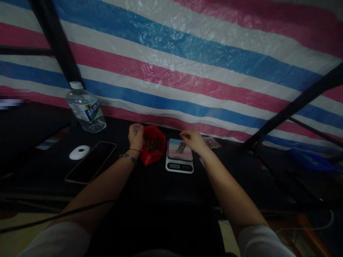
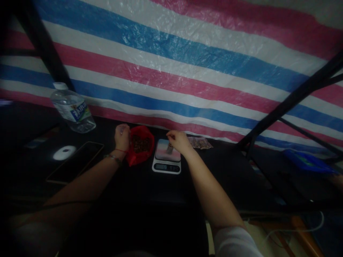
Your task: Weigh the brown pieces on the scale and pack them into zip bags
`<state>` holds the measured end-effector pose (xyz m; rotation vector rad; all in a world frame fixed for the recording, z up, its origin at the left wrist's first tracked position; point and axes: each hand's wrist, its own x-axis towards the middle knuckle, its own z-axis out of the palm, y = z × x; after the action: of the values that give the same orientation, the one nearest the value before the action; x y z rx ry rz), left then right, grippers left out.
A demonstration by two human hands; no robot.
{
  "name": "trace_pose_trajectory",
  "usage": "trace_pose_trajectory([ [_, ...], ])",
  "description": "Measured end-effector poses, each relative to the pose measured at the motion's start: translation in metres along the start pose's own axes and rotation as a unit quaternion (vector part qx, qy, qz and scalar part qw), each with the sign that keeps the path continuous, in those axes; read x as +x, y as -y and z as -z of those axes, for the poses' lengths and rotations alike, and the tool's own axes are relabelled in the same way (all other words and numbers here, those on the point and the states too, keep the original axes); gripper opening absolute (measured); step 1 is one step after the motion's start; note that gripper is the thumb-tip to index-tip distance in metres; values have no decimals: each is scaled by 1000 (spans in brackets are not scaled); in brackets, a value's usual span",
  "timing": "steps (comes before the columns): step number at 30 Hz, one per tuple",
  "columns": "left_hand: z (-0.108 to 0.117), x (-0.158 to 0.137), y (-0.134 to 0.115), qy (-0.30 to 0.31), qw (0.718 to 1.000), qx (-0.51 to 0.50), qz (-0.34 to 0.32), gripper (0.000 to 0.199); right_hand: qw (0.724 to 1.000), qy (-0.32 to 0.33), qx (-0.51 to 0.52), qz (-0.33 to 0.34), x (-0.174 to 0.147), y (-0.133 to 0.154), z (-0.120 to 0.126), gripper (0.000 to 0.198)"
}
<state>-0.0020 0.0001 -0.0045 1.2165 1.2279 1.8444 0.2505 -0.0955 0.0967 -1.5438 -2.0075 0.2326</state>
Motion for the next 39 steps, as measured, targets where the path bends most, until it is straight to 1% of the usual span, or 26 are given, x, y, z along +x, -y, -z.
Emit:
trace_pose_trajectory([
  [4,0,-4,-7,7,999,6,-36,28,999,18,31,19,9,25,-17,25],
  [7,0,-5,-10,12,999,7,-44,27,997,41,47,52,18,44,-35,20],
  [10,1,-5,-12,13,999,19,-46,27,994,52,7,93,27,63,-55,14],
  [13,3,-6,-13,12,998,39,-52,26,990,75,-51,110,33,79,-73,16],
  [15,4,-6,-15,14,997,52,-55,25,989,75,-54,112,35,82,-77,20],
  [17,5,-8,-19,24,995,64,-68,26,993,44,-32,104,36,75,-70,24],
  [19,6,-10,-25,52,991,79,-96,29,997,-12,-8,78,34,55,-55,26],
  [20,7,-11,-29,70,987,89,-112,31,997,-47,0,60,32,41,-46,25],
  [22,7,-15,-39,102,979,111,-140,35,990,-139,21,20,25,10,-28,27],
  [23,7,-17,-45,115,974,122,-150,36,985,-169,29,6,20,-7,-21,27],
  [24,6,-19,-50,127,971,130,-158,35,983,-180,37,-4,13,-22,-16,28],
  [27,5,-26,-61,160,961,143,-172,33,983,-167,79,-24,-11,-58,-15,26],
  [30,0,-31,-65,173,956,144,-186,34,982,-131,126,-42,-32,-72,-24,25],
  [32,-5,-32,-69,183,952,144,-200,34,986,-102,127,-36,-39,-72,-27,23],
  [34,-13,-32,-76,206,942,149,-218,34,990,-81,117,-15,-42,-69,-27,19],
  [37,-28,-31,-86,255,922,157,-244,33,991,-68,110,27,-41,-62,-25,12],
  [39,-37,-32,-89,277,913,160,-253,33,991,-60,111,46,-40,-61,-25,12],
])
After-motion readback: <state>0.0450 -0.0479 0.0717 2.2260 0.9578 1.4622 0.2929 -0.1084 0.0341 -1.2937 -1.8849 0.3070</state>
